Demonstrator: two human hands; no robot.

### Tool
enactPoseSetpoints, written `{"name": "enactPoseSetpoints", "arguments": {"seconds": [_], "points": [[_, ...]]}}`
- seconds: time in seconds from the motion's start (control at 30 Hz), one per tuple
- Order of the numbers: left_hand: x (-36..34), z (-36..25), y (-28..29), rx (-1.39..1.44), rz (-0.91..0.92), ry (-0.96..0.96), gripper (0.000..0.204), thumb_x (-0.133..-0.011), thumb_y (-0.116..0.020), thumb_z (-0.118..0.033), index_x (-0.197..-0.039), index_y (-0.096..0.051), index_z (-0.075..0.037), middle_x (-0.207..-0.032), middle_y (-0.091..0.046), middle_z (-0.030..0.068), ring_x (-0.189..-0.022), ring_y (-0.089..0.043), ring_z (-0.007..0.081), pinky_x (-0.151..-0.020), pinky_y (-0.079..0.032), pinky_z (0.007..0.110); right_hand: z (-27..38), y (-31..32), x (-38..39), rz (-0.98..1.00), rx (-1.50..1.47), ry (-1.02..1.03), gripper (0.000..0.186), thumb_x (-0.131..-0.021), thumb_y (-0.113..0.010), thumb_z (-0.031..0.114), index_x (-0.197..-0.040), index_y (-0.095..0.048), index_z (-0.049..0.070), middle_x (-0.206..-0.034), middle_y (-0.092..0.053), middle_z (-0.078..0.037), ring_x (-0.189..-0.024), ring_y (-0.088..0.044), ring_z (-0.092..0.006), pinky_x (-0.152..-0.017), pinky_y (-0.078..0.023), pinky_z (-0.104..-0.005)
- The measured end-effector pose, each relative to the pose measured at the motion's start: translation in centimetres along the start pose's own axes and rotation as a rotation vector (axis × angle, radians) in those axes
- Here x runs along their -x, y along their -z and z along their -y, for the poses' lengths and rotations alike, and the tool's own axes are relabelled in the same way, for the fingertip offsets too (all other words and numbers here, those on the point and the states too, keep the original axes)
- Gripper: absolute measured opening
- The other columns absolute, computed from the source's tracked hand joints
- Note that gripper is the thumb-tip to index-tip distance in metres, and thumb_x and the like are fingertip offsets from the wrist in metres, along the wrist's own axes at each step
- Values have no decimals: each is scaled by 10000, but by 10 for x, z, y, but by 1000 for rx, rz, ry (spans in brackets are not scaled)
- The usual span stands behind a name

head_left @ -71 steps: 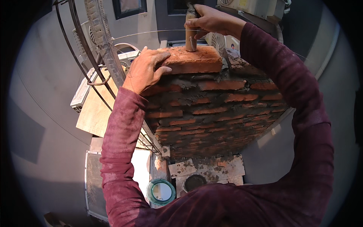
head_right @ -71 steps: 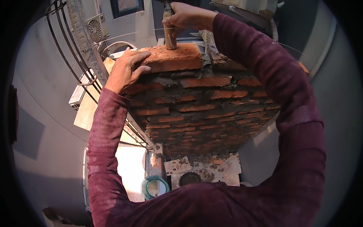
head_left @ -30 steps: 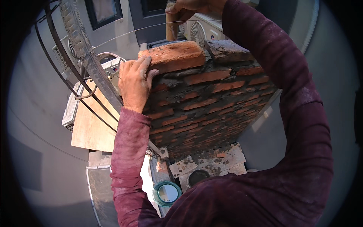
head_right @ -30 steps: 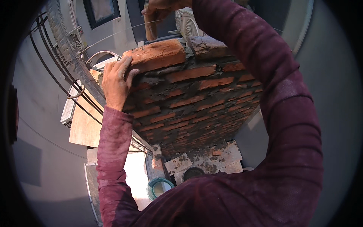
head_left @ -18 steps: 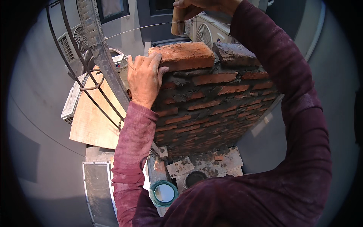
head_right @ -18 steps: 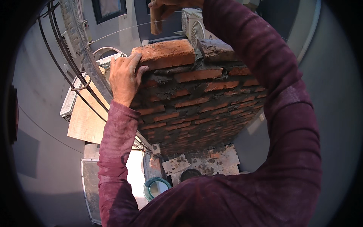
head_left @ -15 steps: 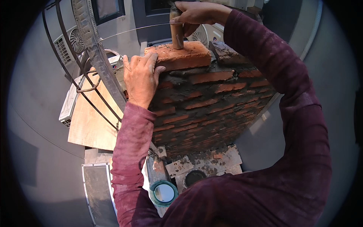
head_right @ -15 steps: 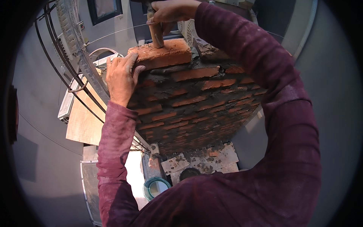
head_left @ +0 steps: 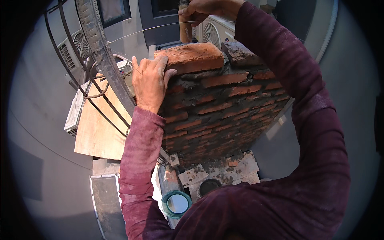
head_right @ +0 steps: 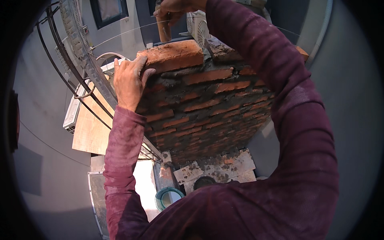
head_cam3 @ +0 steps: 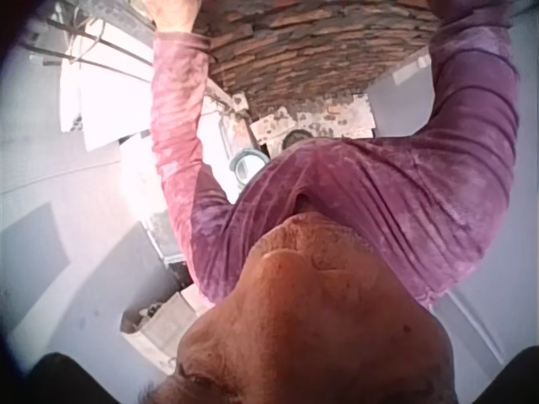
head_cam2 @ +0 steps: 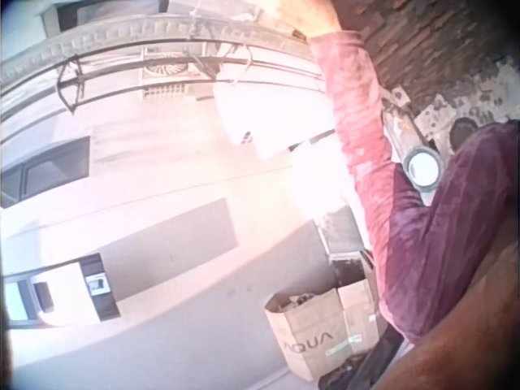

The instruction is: The person builds a brick wall by applying mortar with a trowel, placing bricks, and tapping them with a tool handle.

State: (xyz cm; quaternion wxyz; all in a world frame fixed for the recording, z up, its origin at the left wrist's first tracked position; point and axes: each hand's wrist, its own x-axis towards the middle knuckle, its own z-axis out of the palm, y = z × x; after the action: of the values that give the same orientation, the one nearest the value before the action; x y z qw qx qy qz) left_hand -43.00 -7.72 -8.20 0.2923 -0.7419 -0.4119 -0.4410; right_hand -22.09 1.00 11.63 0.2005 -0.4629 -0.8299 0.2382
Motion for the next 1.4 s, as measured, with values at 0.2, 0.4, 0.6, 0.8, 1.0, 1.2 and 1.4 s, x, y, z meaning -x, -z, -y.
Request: {"name": "enactPoseSetpoints", "arguments": {"seconds": [0.2,0.4,0.6,0.8,1.0,1.2,1.4], "points": [[-5,3,3,42,-7,-54,366,-836,-743,-202,-1188,-683,-121,-962,-692,80,-920,-619,276,-1085,-420,505,-1,-9,14,-147,210,118,222,-964,-621,180,-1070,-600,-14,-921,-656,-79,-847,-668,-200,-769,-569,-358],[-7,33,8,314,224,21,378,-922,-596,-39,-1279,-654,-151,-1064,-707,121,-1060,-629,292,-917,-523,372,9,17,143,-477,-378,485,263,-1033,-554,282,-1145,-516,46,-970,-617,-72,-901,-663,-201,-837,-548,-359],[-30,53,0,452,274,-148,637,-890,-721,-330,-1435,-507,-79,-1325,-590,259,-1297,-530,380,-1090,-417,427,-50,-37,202,-501,-468,596,351,-1069,-453,333,-1244,-487,31,-1133,-626,-132,-1057,-662,-233,-922,-565,-367],[-76,55,1,494,794,166,1151,-609,-881,-446,-1511,-343,24,-1468,-460,278,-1367,-467,365,-1170,-332,393,6,9,113,-436,-434,394,257,-1040,-546,287,-1136,-537,49,-994,-645,-97,-865,-664,-213,-778,-576,-377],[-81,52,-3,509,834,228,1153,-579,-906,-285,-1501,-320,85,-1448,-495,261,-1347,-492,340,-1175,-321,361,-5,-16,24,-269,-357,247,185,-1001,-606,216,-1062,-532,57,-931,-622,-68,-835,-650,-186,-670,-583,-405],[-78,48,-1,494,816,233,1147,-577,-907,-281,-1494,-325,89,-1449,-496,257,-1342,-497,338,-1164,-339,362,-18,-19,7,86,-146,147,161,-1005,-591,196,-1039,-527,53,-880,-615,-49,-842,-657,-191,-714,-595,-391],[-82,43,-7,530,818,180,1034,-603,-892,-300,-1459,-429,49,-1422,-543,214,-1320,-522,318,-1146,-356,352,-19,-17,20,-160,-93,223,186,-1003,-593,198,-1091,-524,49,-1021,-598,-68,-838,-662,-211,-746,-586,-379]]}}
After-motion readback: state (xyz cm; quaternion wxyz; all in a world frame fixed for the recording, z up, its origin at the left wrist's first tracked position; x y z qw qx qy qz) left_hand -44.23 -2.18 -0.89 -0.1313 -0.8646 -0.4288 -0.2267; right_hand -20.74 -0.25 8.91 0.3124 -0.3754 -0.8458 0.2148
